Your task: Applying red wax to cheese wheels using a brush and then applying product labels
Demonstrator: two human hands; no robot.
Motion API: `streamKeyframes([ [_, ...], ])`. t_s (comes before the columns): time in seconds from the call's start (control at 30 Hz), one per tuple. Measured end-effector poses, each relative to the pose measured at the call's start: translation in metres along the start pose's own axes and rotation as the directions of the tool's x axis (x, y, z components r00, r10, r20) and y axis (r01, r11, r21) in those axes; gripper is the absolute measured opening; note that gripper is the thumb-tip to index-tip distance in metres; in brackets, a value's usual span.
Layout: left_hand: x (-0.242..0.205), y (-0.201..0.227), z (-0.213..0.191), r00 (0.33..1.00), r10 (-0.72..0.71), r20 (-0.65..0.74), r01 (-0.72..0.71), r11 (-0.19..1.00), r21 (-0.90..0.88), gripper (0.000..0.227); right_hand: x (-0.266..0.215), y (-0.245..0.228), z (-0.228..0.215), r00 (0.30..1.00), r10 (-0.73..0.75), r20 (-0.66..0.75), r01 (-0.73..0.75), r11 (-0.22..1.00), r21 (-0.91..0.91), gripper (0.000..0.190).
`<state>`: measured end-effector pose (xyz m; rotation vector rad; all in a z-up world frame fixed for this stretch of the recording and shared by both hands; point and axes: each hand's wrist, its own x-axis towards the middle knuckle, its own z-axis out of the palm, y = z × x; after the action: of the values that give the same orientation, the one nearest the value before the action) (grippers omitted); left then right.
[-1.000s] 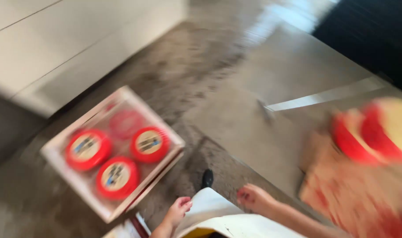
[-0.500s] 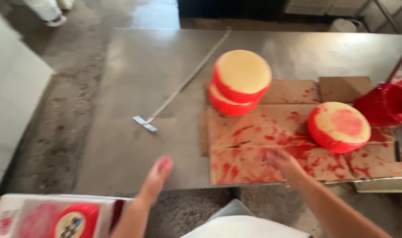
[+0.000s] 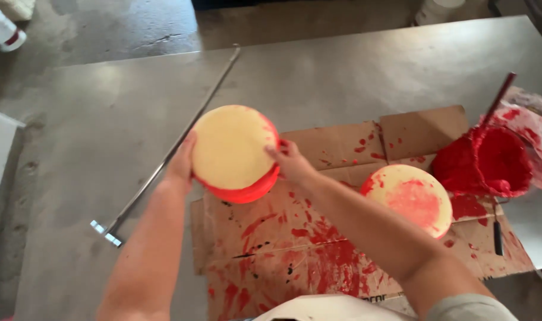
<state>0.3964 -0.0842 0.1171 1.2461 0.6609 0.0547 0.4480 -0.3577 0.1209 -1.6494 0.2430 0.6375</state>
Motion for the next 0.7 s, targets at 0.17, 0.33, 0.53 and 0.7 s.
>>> streamKeyframes([
  [0.17,-0.01,0.002,-0.002,0.997,-0.014,0.07,0.016,1.0,-0.015,0.06,-0.016,0.001,0.004,0.996,0.043,0.084,-0.058,0.981,0.185,0.093],
  [0.33,-0.037,-0.005,0.016,0.978,0.196,-0.069,-0.198,0.98,-0.014,0.063,-0.03,0.01,-0.012,0.984,-0.006,0.18,-0.08,0.881,0.466,0.085],
  [0.53,-0.17,0.028,0.115,0.989,0.146,0.024,-0.146,0.989,-0.007,0.079,-0.13,0.023,-0.083,0.999,-0.049,0.009,0.034,0.794,0.606,0.076],
  [0.7,-0.191,-0.041,0.187,0.988,-0.014,0.151,0.022,0.999,-0.048,0.078,-0.219,0.02,-0.176,0.97,0.001,-0.242,0.171,0.705,0.688,0.037],
])
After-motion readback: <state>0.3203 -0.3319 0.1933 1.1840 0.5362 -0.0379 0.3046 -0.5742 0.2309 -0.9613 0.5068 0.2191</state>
